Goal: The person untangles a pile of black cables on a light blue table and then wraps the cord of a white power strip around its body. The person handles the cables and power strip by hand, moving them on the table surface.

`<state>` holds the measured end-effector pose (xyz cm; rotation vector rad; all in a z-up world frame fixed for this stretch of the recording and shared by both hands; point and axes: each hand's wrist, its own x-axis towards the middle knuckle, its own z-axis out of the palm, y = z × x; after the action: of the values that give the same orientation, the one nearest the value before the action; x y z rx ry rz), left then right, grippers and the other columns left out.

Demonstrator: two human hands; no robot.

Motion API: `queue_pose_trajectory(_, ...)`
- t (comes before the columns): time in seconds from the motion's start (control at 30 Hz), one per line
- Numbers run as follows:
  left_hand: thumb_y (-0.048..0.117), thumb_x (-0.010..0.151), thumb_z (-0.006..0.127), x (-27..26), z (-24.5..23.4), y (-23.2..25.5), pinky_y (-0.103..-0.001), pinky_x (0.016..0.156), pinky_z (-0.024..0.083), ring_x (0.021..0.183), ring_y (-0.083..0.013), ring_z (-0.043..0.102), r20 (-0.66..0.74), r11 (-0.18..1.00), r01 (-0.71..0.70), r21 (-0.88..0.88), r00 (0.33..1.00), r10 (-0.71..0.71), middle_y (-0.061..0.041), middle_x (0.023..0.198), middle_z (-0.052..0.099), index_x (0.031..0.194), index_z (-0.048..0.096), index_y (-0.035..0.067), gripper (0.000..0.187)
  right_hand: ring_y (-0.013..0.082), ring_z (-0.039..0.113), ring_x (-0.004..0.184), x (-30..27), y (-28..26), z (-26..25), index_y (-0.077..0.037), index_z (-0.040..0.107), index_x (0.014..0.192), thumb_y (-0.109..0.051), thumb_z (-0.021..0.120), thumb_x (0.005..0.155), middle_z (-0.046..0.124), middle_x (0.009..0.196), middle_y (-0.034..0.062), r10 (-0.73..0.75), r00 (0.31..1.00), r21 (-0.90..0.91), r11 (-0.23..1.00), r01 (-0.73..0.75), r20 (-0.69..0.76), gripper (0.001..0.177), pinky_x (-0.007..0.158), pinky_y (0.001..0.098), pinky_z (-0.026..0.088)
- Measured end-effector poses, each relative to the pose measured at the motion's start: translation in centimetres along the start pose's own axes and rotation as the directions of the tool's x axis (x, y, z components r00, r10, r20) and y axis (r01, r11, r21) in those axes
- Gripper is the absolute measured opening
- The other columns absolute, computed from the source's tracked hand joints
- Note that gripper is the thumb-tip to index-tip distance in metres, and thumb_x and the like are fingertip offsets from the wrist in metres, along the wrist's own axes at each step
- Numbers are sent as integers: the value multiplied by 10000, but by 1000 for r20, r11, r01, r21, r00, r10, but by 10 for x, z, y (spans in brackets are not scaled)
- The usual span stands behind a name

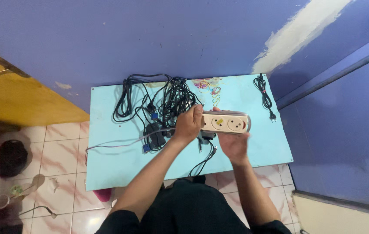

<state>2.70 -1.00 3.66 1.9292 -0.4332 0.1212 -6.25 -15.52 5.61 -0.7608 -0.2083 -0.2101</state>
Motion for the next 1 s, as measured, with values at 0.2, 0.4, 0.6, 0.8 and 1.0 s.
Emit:
queue_pose_trajectory(0.2, 359, 1077, 463, 24, -43, 11, -481, 643, 544, 741, -364, 691, 307, 929, -339, 150, 909, 282, -116, 774, 700, 880, 662, 99, 382, 388, 611, 1275, 17, -57, -30, 82, 377, 1538, -755, 608, 912, 592, 1407, 302, 498, 774, -77, 856, -511, 392, 1070, 1044, 543, 541)
queue_pose_trajectory(0.4, 419, 1044, 481, 28, -32, 27, -464, 636, 560, 738, -320, 708, 526, 836, -503, 218, 782, 333, -69, 769, 716, 841, 678, 142, 395, 253, 724, 1017, 37, -21, -45, -7, 490, 1331, -302, 792, 867, 710, 1132, 194, 856, 476, -471, 510, -720, 200, 628, 842, 367, 606)
queue_pose_trajectory(0.6, 500, 1001, 512, 33, -36, 27, -460, 604, 545, 742, -314, 719, 518, 858, -455, 237, 807, 284, -67, 768, 725, 859, 687, 153, 414, 185, 723, 663, 21, 10, -23, 46, 641, 975, -21, 779, 845, 730, 787, 117, 693, 695, -700, 398, -593, -194, 201, 607, 346, 586)
queue_pose_trajectory(0.8, 409, 1063, 528, 28, -38, 16, -420, 659, 547, 796, -328, 723, 355, 993, -115, 18, 929, 101, -114, 847, 725, 1097, 669, 107, 335, 184, 690, 609, 24, 5, -11, -4, 608, 1009, 6, 725, 847, 701, 750, 97, 479, 833, -557, 627, -545, -276, 200, 546, 318, 573)
queue_pose_trajectory(1.0, 225, 1042, 583, 0, -20, 14, -376, 689, 569, 815, -298, 742, 126, 971, -18, -236, 991, 49, -103, 900, 742, 1164, 672, 100, 196, 192, 709, 620, 22, 7, -19, -6, 645, 1011, 29, 692, 841, 699, 802, 82, 297, 898, -411, 811, -416, -324, 180, 537, 333, 587)
